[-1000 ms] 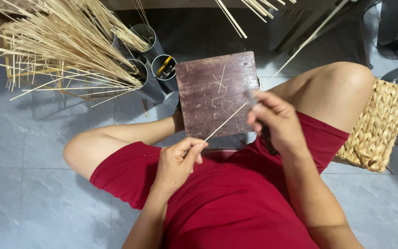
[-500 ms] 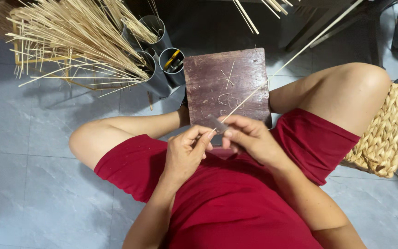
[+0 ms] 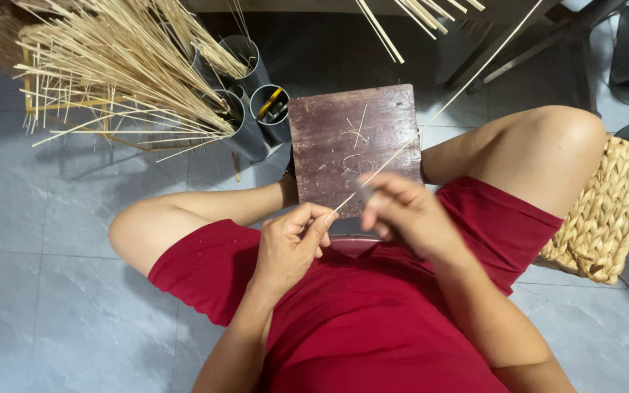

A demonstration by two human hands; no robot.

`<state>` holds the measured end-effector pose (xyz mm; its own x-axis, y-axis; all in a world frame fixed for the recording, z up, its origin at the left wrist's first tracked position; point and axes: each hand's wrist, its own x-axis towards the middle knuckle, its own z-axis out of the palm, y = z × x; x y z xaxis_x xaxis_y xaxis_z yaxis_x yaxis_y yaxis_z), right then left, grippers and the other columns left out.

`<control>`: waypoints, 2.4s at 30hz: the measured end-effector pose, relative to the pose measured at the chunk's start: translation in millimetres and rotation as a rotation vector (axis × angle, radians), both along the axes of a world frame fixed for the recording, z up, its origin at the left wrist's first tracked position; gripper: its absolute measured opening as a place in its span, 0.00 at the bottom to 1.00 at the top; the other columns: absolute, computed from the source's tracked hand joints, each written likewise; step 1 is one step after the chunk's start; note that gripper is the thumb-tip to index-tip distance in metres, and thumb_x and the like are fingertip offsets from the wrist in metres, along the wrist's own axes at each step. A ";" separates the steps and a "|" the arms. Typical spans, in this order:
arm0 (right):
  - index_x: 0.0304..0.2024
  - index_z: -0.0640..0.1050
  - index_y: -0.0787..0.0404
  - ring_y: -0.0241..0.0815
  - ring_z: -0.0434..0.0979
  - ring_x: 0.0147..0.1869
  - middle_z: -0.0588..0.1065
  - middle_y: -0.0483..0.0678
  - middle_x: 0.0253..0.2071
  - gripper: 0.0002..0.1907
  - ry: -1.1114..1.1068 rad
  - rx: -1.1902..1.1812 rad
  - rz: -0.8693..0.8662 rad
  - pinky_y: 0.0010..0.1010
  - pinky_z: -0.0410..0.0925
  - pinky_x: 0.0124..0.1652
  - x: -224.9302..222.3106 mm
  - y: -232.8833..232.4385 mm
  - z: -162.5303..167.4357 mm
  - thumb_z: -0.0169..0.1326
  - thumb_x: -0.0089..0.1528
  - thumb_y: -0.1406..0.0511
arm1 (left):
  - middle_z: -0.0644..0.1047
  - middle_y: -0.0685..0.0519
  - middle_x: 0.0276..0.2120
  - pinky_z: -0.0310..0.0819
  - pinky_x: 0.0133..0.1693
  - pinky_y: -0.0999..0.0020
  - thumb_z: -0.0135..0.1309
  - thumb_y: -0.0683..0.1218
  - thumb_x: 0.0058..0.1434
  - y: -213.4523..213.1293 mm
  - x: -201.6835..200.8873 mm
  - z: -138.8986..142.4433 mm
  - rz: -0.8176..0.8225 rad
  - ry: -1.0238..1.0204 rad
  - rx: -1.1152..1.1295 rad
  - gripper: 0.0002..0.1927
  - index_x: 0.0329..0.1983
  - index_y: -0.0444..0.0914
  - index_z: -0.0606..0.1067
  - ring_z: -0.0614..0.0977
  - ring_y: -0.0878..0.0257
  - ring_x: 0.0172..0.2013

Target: The person sits on a chair with a wooden board on their lap and uses a small knife to shave and split thin bamboo sticks one at a time, rotating each stick to trim it, then places finished sticks into a container with a bundle of similar sticks and picks up the next one.

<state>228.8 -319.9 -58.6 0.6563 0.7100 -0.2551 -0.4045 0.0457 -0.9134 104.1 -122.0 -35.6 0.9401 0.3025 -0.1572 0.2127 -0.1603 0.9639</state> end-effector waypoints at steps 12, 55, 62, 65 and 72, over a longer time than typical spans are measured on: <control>0.59 0.74 0.64 0.32 0.71 0.27 0.77 0.47 0.30 0.16 -0.028 0.118 -0.259 0.22 0.66 0.28 30.9 -20.8 9.5 0.52 0.69 0.69 | 0.78 0.58 0.19 0.71 0.22 0.78 0.57 0.46 0.66 4.6 -0.2 8.1 0.005 0.003 0.024 0.07 0.39 0.38 0.82 0.77 0.75 0.19; 0.60 0.76 0.64 0.31 0.70 0.25 0.77 0.48 0.29 0.18 0.023 0.094 -0.153 0.23 0.65 0.25 30.9 -12.0 -13.7 0.52 0.67 0.70 | 0.79 0.56 0.21 0.74 0.23 0.78 0.57 0.44 0.65 35.2 -26.0 -13.5 0.025 0.058 -0.020 0.07 0.39 0.36 0.83 0.79 0.74 0.21; 0.57 0.75 0.63 0.33 0.70 0.27 0.76 0.49 0.31 0.13 -0.021 0.151 -0.441 0.22 0.64 0.27 63.6 -44.3 -11.0 0.52 0.70 0.70 | 0.79 0.55 0.19 0.73 0.22 0.77 0.58 0.44 0.64 55.8 -40.7 -21.2 0.036 0.148 0.023 0.08 0.38 0.36 0.83 0.78 0.72 0.19; 0.55 0.74 0.62 0.32 0.71 0.25 0.78 0.49 0.29 0.13 -0.002 0.071 -0.298 0.23 0.65 0.25 38.0 -22.2 -18.4 0.52 0.67 0.70 | 0.79 0.56 0.21 0.74 0.24 0.78 0.57 0.44 0.65 49.7 -35.1 -28.4 0.012 0.085 -0.088 0.08 0.39 0.35 0.83 0.78 0.74 0.21; 0.55 0.77 0.64 0.30 0.69 0.25 0.77 0.45 0.29 0.14 0.037 0.047 -0.174 0.21 0.65 0.26 33.2 -5.2 -26.1 0.52 0.67 0.70 | 0.79 0.56 0.20 0.72 0.23 0.78 0.57 0.45 0.65 54.7 -42.4 -35.2 0.012 0.145 -0.047 0.09 0.39 0.35 0.83 0.78 0.73 0.20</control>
<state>262.0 -325.1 -84.7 0.7613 0.5982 -0.2503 -0.4199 0.1606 -0.8933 61.7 -67.3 -70.8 0.9031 0.3024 -0.3049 0.3515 -0.1128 0.9294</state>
